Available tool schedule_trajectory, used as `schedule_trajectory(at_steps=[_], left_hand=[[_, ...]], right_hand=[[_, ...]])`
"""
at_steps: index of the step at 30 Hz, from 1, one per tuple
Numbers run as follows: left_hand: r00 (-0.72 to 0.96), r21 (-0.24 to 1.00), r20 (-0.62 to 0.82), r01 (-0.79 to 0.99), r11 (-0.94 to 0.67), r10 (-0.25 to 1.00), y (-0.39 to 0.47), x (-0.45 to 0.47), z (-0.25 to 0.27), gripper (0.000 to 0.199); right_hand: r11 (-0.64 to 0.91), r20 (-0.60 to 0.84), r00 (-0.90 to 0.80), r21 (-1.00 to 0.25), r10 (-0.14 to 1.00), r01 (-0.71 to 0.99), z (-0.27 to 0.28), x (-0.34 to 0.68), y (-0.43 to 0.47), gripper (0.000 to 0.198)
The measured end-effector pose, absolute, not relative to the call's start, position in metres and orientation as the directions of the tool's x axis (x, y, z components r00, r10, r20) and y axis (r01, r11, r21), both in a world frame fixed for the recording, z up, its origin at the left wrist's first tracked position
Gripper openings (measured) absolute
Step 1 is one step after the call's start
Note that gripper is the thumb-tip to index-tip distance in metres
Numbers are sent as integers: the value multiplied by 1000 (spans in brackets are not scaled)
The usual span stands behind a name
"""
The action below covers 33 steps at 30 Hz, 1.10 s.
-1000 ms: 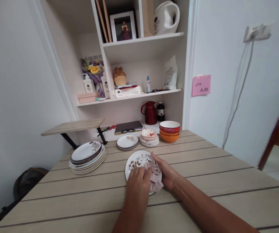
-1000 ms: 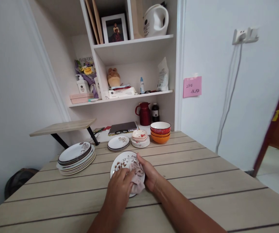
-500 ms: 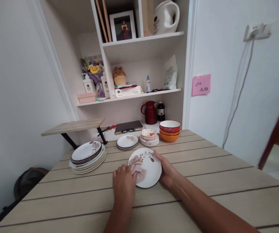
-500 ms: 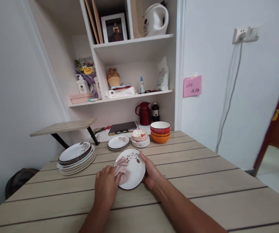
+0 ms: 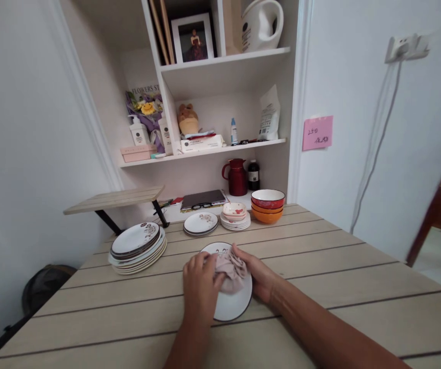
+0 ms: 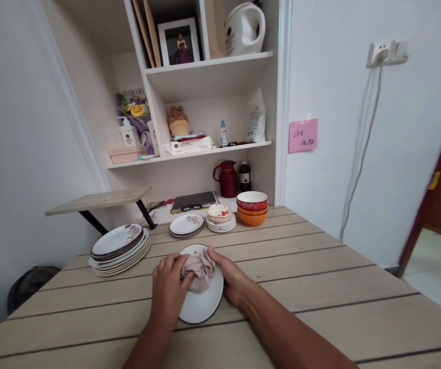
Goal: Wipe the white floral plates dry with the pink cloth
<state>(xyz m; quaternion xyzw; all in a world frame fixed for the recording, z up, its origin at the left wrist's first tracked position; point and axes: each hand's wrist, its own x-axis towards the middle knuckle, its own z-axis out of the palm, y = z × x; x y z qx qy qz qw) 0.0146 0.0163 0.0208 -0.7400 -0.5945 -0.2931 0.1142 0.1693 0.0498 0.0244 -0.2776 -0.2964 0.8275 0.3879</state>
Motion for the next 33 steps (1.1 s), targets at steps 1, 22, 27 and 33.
schedule_trajectory(at_steps=[1, 22, 27, 33], left_hand=[[54, 196, 564, 961, -197, 824, 19, 10, 22, 32], [-52, 445, 716, 803, -398, 696, 14, 22, 16, 44], [-547, 751, 660, 499, -431, 516, 18, -1, 28, 42], [-173, 854, 53, -503, -134, 984, 18, 0, 32, 60]], right_hand=[[-517, -227, -541, -713, 810, -474, 24, 169, 49, 53], [-554, -238, -534, -605, 812, -572, 25, 166, 50, 40], [-525, -220, -505, -598, 834, -605, 22, 170, 57, 47], [-406, -187, -377, -622, 907, -669, 26, 187, 66, 43]])
